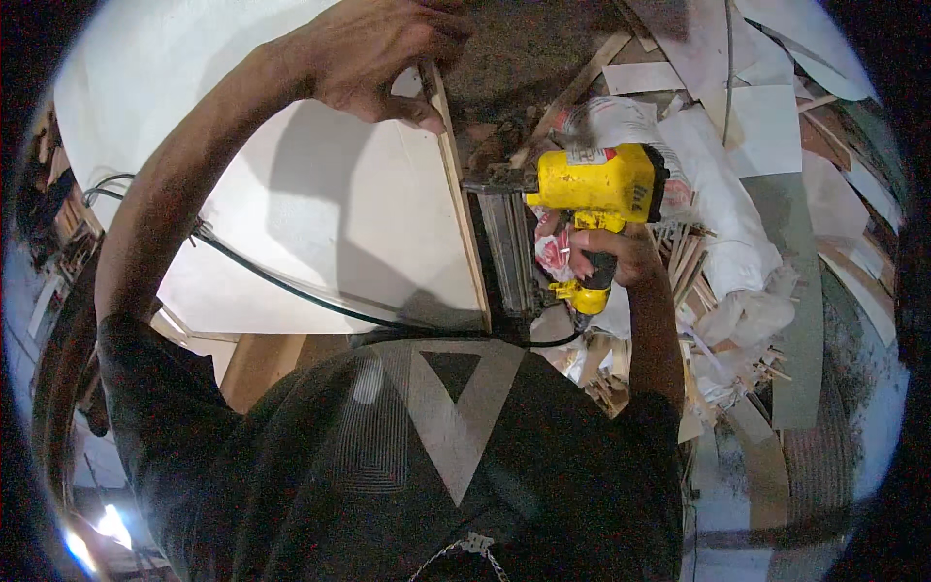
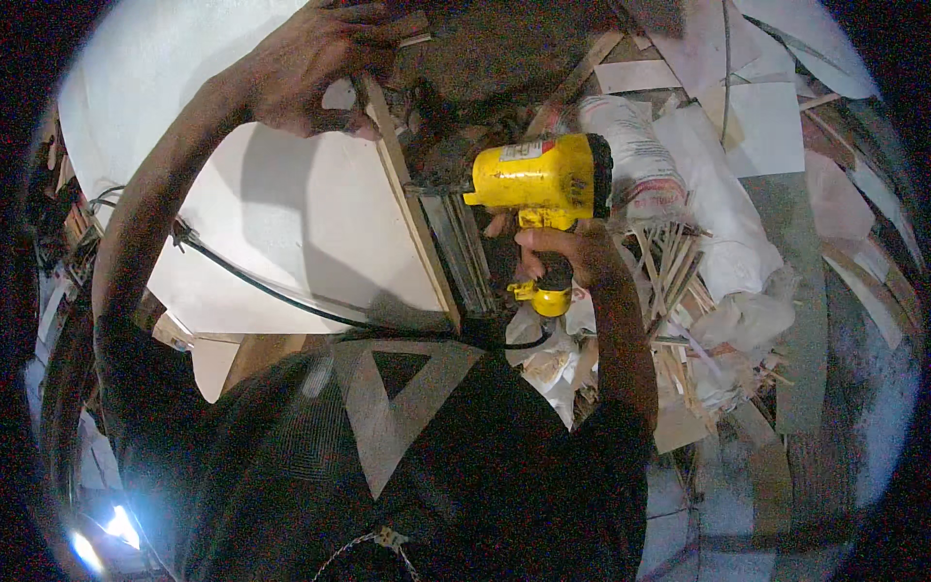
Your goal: The person uses a pneumatic nail gun to fasten a thin wooden trim piece to the edge of a large laminated board, moving along the length of the board and pressing the trim into place before firing the tool.
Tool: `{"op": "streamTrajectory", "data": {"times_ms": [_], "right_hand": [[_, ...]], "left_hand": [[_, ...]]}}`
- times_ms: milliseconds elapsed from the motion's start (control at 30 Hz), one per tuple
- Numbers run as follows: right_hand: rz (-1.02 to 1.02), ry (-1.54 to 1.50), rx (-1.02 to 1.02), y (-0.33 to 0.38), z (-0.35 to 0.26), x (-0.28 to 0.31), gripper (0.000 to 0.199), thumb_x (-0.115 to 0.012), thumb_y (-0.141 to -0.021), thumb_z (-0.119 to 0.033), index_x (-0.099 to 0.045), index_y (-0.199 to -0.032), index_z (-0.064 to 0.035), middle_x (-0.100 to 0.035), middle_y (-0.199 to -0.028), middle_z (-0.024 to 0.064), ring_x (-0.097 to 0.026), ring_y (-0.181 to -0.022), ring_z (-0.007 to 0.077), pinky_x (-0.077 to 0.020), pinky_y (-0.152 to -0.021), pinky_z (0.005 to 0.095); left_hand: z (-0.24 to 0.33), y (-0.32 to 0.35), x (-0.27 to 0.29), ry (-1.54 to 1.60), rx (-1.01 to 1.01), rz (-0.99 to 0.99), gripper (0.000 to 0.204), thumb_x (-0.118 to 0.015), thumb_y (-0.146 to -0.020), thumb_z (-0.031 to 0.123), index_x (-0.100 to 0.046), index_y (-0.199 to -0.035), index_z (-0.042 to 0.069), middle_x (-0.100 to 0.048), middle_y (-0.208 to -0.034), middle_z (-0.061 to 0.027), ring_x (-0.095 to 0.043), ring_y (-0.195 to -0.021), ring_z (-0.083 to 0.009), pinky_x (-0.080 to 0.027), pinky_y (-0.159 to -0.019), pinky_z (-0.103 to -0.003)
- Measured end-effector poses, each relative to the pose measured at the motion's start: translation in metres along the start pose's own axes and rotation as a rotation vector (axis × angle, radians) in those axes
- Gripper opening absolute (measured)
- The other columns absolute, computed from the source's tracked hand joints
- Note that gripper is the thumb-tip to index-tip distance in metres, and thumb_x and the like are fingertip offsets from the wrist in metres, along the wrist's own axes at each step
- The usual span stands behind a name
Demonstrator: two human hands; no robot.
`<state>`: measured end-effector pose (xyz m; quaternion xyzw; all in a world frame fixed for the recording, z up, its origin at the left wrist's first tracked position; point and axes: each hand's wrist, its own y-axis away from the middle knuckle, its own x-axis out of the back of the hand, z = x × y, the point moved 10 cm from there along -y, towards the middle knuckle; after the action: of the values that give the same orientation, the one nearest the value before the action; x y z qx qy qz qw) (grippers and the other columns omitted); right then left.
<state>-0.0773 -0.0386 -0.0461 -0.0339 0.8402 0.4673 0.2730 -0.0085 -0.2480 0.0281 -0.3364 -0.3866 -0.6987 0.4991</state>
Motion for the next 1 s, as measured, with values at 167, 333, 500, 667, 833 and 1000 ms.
{"op": "streamTrajectory", "data": {"times_ms": [167,333,500,667,833,1000], "right_hand": [[-0.09,-0.005,0.011,-0.004,0.003,-0.005,0.037,-0.058,-0.077,-0.01,-0.052,-0.111,0.0032,-0.063,-0.093,0.0149,-0.052,-0.048,0.0127,-0.0432,-0.047,0.0275],[-0.041,-0.079,0.056,-0.003,-0.006,-0.007,0.039,-0.055,-0.077,-0.005,-0.05,-0.114,0.0043,-0.062,-0.096,0.0146,-0.051,-0.048,0.013,-0.0431,-0.047,0.0258],[-0.067,-0.136,0.021,-0.001,0.006,-0.003,0.039,-0.054,-0.078,-0.003,-0.049,-0.117,0.0047,-0.061,-0.099,0.0157,-0.052,-0.051,0.0134,-0.0437,-0.049,0.0253],[-0.082,-0.1,-0.004,-0.008,0.006,0.0,0.037,-0.055,-0.08,-0.007,-0.05,-0.114,0.0048,-0.061,-0.096,0.0149,-0.053,-0.052,0.0135,-0.0441,-0.05,0.0266],[-0.078,-0.067,-0.1,-0.003,0.024,0.012,0.017,-0.062,-0.081,-0.015,-0.062,-0.093,-0.0031,-0.061,-0.066,0.005,-0.056,-0.054,0.0132,-0.0456,-0.055,0.0269],[0.07,0.028,-0.058,0.002,0.021,0.019,0.019,-0.062,-0.083,-0.02,-0.062,-0.092,-0.0034,-0.06,-0.066,0.0052,-0.06,-0.06,0.0164,-0.0491,-0.062,0.0312]], "left_hand": [[-0.003,-0.002,0.0,0.011,0.059,-0.088,0.054,-0.057,-0.079,0.057,-0.065,-0.096,0.006,-0.061,-0.095,-0.0128,-0.051,-0.101,-0.0292,-0.027,-0.089,-0.045],[0.001,-0.009,0.01,0.047,0.131,-0.036,0.036,-0.076,-0.061,0.035,-0.067,-0.093,0.02,-0.058,-0.113,-0.0089,-0.047,-0.114,-0.0303,-0.028,-0.104,-0.046],[-0.006,-0.012,-0.014,0.193,0.195,-0.285,0.038,-0.077,-0.059,0.037,-0.067,-0.092,0.021,-0.058,-0.109,-0.0073,-0.053,-0.105,-0.0298,-0.04,-0.094,-0.044],[-0.014,-0.006,-0.013,0.0,0.104,-0.09,0.04,-0.076,-0.059,0.038,-0.066,-0.093,0.02,-0.059,-0.105,-0.0083,-0.053,-0.104,-0.031,-0.043,-0.09,-0.044],[-0.008,-0.005,0.002,-0.002,0.022,0.013,0.043,-0.073,-0.064,0.048,-0.065,-0.075,0.008,-0.06,-0.072,-0.0091,-0.06,-0.08,-0.0282,-0.047,-0.074,-0.041],[-0.012,-0.007,-0.048,-0.011,0.046,-0.209,0.043,-0.063,-0.072,0.052,-0.066,-0.076,0.01,-0.064,-0.072,-0.0123,-0.063,-0.075,-0.0316,-0.05,-0.069,-0.043]]}}
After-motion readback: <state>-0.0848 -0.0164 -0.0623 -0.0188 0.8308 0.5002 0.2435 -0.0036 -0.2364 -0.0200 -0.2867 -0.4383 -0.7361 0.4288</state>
